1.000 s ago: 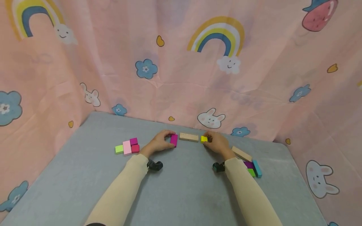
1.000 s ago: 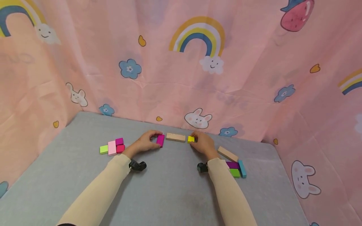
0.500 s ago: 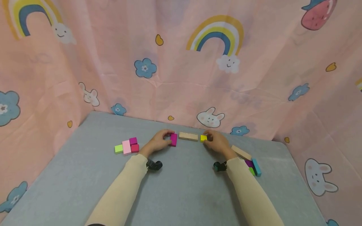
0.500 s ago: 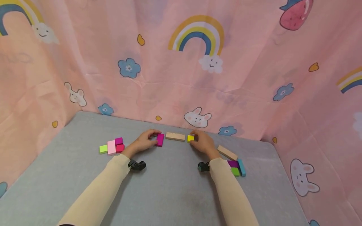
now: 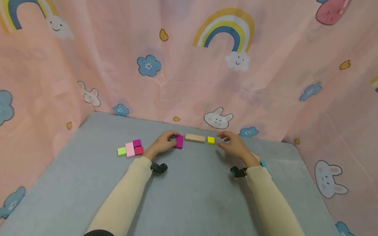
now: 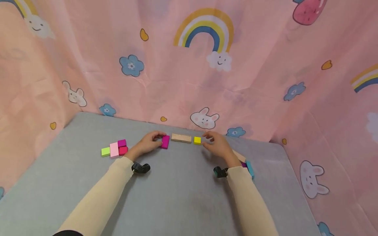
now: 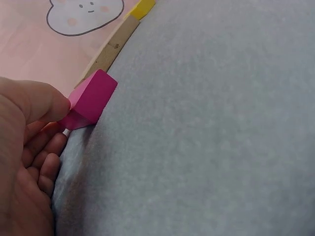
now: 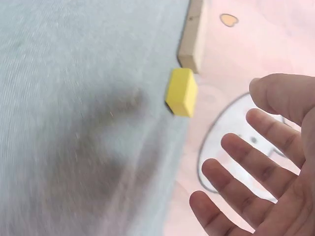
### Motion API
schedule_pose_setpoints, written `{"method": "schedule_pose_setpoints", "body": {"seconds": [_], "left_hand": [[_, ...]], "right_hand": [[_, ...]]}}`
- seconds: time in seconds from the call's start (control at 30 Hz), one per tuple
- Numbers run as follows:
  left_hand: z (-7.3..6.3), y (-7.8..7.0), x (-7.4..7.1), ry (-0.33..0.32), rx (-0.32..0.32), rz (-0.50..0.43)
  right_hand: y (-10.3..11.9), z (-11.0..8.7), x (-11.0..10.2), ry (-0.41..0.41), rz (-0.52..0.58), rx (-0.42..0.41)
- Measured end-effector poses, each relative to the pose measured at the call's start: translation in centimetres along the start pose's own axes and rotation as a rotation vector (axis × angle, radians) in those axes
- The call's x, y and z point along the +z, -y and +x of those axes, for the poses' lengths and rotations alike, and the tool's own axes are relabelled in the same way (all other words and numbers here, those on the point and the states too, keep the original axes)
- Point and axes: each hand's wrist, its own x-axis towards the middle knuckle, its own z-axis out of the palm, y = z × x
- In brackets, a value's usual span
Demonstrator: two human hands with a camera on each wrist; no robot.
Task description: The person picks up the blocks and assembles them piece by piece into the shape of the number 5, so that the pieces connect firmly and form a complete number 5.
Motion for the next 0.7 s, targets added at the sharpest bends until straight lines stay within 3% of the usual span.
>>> {"method": "schedule_pose_setpoints", "body": {"seconds": [0.3, 0.7], "left_hand": [[0.1, 0.0, 0.0, 0.003, -0.020, -0.002], [0.1, -0.1, 0.1, 0.003, -0.017, 0.021]], "right_hand": [[-0.9, -2.4, -2.4, -0.029, -0.019, -0.054], [-2.3, -6.2, -4.2, -0.064, -0.068, -0.029]]}}
